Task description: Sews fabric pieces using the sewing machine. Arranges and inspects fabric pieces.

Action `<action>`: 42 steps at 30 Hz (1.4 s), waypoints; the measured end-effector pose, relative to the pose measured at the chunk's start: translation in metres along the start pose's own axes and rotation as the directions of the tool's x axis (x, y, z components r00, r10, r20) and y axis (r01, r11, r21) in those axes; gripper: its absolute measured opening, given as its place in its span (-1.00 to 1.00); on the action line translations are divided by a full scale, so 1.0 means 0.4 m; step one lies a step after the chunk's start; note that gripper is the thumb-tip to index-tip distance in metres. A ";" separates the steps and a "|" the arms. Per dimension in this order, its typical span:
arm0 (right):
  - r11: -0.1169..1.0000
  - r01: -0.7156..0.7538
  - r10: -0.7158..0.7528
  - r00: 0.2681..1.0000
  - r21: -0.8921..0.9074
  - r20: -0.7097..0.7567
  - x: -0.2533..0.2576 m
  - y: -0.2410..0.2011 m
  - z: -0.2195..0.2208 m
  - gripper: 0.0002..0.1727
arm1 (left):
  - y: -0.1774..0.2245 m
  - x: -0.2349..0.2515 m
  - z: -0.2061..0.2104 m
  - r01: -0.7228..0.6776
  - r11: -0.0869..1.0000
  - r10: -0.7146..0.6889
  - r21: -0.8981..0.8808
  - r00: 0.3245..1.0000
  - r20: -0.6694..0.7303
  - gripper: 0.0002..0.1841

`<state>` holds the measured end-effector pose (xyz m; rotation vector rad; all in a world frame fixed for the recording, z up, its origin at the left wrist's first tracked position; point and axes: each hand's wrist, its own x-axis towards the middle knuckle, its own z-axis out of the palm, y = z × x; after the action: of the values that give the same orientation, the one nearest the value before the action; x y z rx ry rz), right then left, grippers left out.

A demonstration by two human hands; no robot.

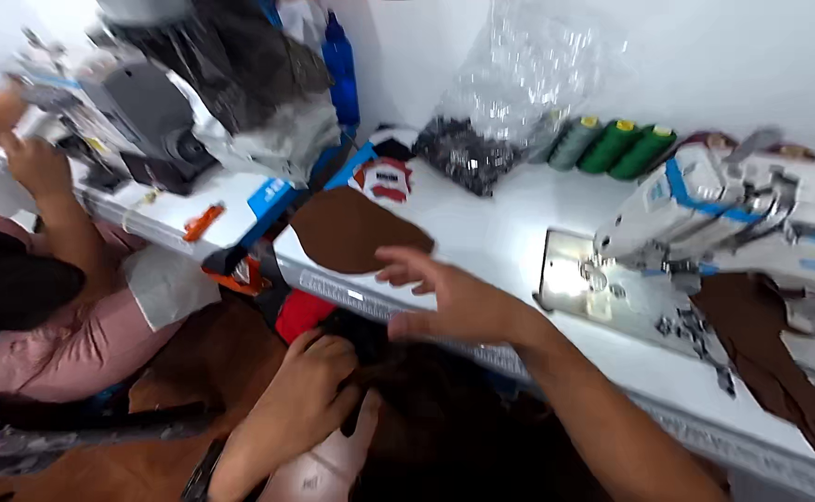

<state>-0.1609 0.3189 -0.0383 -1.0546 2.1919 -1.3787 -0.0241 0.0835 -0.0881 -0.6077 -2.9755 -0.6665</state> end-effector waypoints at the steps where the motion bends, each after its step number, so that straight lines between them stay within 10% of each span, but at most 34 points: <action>1: 0.996 -0.015 0.022 0.997 -0.093 0.075 -0.087 -0.015 0.059 0.10 | 0.035 0.022 0.017 -0.056 0.998 0.057 -0.027 0.996 0.070 -0.63; 5: 0.871 -0.234 0.234 0.971 -0.433 -0.054 -0.332 0.020 0.164 -0.10 | 0.167 0.125 0.097 -0.286 0.952 0.307 -0.112 0.884 0.353 -0.77; 9: 0.847 -0.423 0.384 0.906 -0.322 -0.181 -0.625 0.068 0.133 -0.74 | 0.245 0.210 0.231 -0.440 0.820 0.572 -0.367 0.604 0.555 -0.83; 14: 0.830 -0.555 0.520 0.805 -0.054 -0.286 -0.912 0.093 0.111 -0.69 | 0.312 0.311 0.337 -0.319 0.755 0.655 -0.572 0.378 0.654 -0.75; 20: 0.936 -0.334 0.349 0.845 0.110 -0.405 -0.760 0.153 0.007 -0.67 | 0.273 0.493 0.101 -0.386 0.688 0.711 -0.614 0.528 0.464 -0.83; 26: 0.917 -0.265 0.396 0.675 0.297 -0.623 -0.400 0.219 -0.072 -0.37 | 0.242 0.869 -0.142 -0.465 0.880 0.442 -0.096 0.727 0.525 -0.85; 31: 0.727 -0.668 0.588 0.488 0.158 -0.645 -0.304 0.244 -0.093 -0.20 | 0.247 1.112 0.068 -0.536 0.817 0.265 0.214 0.677 0.687 -0.66; 33: 0.599 -0.800 0.612 0.471 -0.015 -0.635 -0.355 0.212 -0.104 -0.18 | 0.253 1.098 0.149 -0.498 0.814 0.255 0.298 0.768 0.587 -0.63; 36: 0.651 -0.747 0.458 0.529 -0.136 -0.715 -0.480 0.245 -0.083 -0.35 | 0.263 0.952 0.216 -0.423 0.884 0.383 0.201 0.900 0.210 -0.65; 42: 0.693 -0.607 0.039 0.570 -0.389 -0.820 -0.602 0.309 -0.048 -0.65 | 0.146 0.788 0.330 -0.547 0.837 0.528 0.023 0.817 0.232 -0.48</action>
<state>-0.0633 0.5405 -0.1609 -0.0234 3.4439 -0.9439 -0.2860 0.3027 -0.1481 -1.5230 -2.7579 -0.4320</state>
